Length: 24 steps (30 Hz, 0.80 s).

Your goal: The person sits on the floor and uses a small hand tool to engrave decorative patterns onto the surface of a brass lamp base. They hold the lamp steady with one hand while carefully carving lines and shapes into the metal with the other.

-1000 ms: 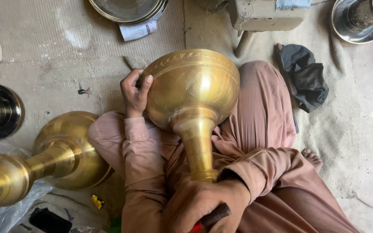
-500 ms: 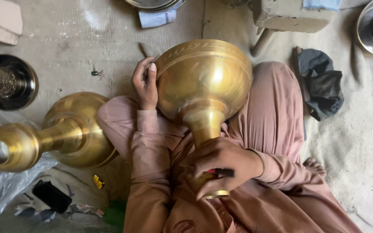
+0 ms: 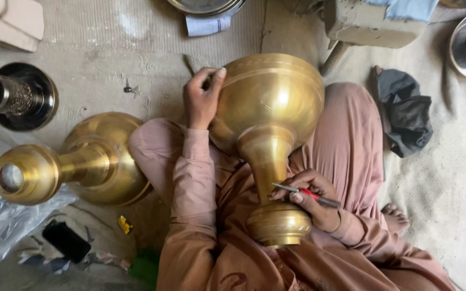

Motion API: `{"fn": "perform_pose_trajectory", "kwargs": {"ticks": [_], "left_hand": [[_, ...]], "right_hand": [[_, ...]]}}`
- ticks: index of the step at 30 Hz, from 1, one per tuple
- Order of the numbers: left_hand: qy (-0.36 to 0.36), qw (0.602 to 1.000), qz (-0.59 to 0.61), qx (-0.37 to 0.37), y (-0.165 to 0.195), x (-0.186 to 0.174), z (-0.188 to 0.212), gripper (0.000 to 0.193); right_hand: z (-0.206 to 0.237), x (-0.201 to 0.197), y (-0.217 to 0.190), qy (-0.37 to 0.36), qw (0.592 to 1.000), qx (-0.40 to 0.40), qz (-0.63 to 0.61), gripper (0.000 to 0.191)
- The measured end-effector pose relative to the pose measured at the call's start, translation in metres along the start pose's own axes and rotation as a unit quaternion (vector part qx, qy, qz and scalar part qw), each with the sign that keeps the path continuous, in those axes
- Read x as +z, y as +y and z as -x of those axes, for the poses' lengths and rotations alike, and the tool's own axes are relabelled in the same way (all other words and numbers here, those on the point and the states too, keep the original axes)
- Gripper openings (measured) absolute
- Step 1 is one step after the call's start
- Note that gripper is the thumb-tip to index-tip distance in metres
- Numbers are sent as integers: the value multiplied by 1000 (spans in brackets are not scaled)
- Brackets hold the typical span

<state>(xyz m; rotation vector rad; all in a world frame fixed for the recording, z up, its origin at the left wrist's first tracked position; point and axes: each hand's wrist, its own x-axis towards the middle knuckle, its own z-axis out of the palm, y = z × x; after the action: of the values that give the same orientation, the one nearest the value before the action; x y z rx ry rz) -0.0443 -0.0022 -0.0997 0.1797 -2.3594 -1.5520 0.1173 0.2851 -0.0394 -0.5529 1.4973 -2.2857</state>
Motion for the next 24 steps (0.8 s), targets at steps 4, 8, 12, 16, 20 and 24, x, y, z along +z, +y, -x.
{"fn": "perform_pose_trajectory", "kwargs": {"ticks": [4,8,12,16,20,24], "left_hand": [[-15,996,52,74,14,6,-16,40],[-27,995,51,79,3,3,-17,39],[-31,996,48,64,-10,-1,-18,39],[-28,997,45,65,-18,-4,-24,39],[-35,995,62,75,-28,-3,-30,39],[-44,995,64,65,-39,-4,-33,39]], "right_hand": [[-16,-20,19,84,984,-155,35,5],[-55,-56,30,132,965,-153,169,7],[-93,-51,41,152,945,-116,266,9],[-115,-34,51,153,934,-139,292,14],[-129,-28,70,180,955,-125,201,15],[-133,-27,82,184,957,-137,180,15]]}}
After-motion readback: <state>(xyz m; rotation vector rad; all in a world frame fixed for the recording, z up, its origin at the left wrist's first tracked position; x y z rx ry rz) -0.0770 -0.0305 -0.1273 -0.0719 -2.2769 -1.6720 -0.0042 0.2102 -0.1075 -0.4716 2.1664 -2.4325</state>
